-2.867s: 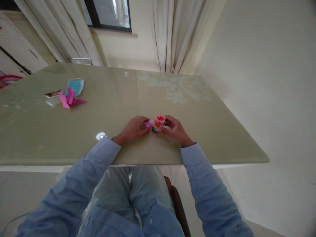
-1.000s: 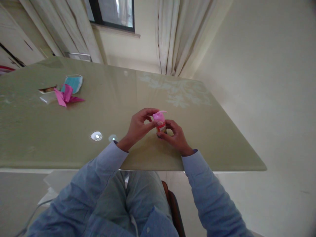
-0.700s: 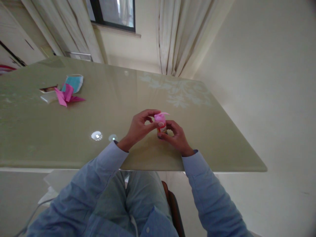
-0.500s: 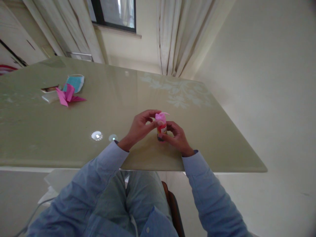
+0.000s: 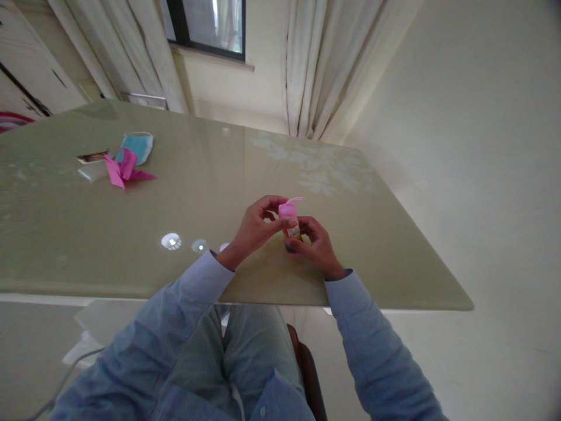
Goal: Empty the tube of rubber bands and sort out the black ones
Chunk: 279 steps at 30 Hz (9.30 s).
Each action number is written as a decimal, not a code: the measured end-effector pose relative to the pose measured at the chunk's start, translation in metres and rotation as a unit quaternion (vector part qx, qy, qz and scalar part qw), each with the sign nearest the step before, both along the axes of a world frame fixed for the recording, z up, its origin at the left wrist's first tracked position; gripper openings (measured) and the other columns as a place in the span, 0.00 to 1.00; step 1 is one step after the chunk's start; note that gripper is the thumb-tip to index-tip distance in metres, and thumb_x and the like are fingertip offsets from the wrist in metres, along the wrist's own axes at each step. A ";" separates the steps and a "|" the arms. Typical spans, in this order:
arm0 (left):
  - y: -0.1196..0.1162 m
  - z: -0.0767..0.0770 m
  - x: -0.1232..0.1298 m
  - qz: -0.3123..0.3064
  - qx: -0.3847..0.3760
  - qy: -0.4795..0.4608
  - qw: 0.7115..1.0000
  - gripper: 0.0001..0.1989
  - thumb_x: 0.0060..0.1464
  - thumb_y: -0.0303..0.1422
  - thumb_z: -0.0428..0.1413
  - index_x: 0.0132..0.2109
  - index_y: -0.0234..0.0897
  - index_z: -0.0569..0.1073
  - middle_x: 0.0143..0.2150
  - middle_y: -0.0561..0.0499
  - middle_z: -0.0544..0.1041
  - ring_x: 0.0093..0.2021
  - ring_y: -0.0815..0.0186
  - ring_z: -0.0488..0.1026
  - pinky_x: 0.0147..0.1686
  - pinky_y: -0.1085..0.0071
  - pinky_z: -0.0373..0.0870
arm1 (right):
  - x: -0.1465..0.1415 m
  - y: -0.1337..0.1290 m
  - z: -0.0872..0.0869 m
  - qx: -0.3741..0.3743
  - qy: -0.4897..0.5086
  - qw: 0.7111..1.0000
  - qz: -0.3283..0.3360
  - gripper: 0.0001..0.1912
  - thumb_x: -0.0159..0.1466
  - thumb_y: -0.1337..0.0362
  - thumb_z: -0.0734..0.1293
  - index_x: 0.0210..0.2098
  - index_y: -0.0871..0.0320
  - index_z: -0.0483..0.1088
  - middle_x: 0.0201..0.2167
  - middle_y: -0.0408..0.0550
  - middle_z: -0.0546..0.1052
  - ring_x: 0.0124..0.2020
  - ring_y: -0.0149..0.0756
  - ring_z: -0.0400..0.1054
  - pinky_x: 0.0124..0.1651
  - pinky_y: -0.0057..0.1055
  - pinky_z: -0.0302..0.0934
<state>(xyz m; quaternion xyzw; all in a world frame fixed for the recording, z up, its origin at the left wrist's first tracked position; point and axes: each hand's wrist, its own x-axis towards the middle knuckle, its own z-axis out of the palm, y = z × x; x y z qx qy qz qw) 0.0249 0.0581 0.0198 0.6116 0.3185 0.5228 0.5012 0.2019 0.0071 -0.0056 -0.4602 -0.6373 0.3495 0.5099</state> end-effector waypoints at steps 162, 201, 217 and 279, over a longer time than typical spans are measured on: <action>0.013 -0.019 0.006 0.059 -0.067 -0.233 0.968 0.22 0.42 0.37 0.71 0.42 0.36 0.73 0.42 0.49 0.80 0.41 0.66 0.77 0.44 0.67 0.74 | 0.010 0.009 0.005 -0.178 0.299 0.937 0.003 0.29 0.55 0.47 0.77 0.50 0.50 0.68 0.46 0.45 0.80 0.40 0.39 0.80 0.36 0.31 0.74; 0.008 -0.014 0.003 -0.057 -0.069 -0.271 0.958 0.19 0.46 0.34 0.71 0.43 0.37 0.74 0.46 0.46 0.81 0.44 0.65 0.77 0.44 0.68 0.73 | 0.018 0.006 0.000 -0.317 0.209 0.923 0.063 0.42 0.59 0.26 0.53 0.26 0.60 0.71 0.15 0.49 0.74 0.10 0.32 0.66 0.10 0.24 0.55; 0.011 -0.015 0.003 -0.018 -0.074 -0.260 0.963 0.19 0.45 0.37 0.71 0.42 0.36 0.76 0.43 0.46 0.81 0.41 0.66 0.77 0.44 0.67 0.73 | 0.011 0.005 0.006 -0.217 0.241 0.946 0.020 0.22 0.55 0.47 0.75 0.37 0.59 0.74 0.30 0.46 0.81 0.23 0.30 0.75 0.22 0.22 0.67; 0.008 -0.015 0.003 -0.070 -0.192 -0.236 0.950 0.18 0.42 0.40 0.72 0.36 0.36 0.75 0.37 0.53 0.77 0.36 0.71 0.74 0.38 0.72 0.75 | 0.005 -0.001 0.003 -0.150 0.141 0.975 0.088 0.24 0.54 0.57 0.78 0.50 0.53 0.75 0.44 0.46 0.80 0.43 0.35 0.74 0.47 0.32 0.68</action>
